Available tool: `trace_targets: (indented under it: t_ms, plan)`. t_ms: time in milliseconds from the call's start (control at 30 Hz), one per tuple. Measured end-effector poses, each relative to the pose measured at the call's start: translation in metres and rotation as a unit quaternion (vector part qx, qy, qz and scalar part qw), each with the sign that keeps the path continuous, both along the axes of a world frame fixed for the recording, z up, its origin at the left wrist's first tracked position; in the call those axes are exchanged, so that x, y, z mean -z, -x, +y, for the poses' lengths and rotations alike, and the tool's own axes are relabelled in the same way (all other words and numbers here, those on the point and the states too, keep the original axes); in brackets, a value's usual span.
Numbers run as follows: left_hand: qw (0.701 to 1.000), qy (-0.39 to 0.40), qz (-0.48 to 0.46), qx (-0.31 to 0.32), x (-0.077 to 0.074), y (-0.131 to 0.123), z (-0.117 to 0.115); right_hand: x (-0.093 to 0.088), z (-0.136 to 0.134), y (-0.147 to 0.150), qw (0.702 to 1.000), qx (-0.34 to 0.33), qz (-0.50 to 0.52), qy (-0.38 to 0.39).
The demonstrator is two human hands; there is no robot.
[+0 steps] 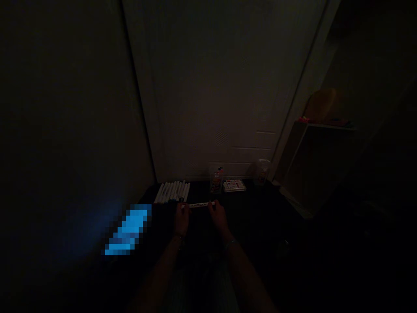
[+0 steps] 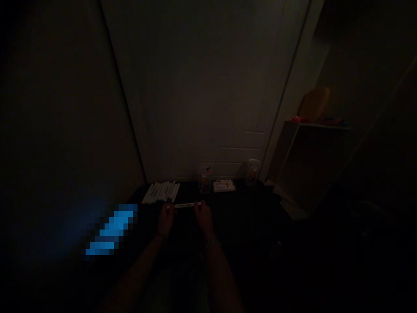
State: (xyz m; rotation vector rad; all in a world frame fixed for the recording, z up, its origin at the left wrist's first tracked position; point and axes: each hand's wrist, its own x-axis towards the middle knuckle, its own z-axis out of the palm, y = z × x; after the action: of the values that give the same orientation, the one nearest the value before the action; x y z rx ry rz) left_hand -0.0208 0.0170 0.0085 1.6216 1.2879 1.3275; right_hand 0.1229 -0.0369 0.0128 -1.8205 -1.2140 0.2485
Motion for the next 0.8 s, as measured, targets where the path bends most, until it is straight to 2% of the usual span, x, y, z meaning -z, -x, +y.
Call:
trace_targets:
  t_ms: [800]
  plan:
    - [1.0,0.01,-0.008,-0.001,-0.0014,-0.0015,-0.0004,-0.0023,-0.0012,0.0005,0.999,-0.01,0.021,-0.023]
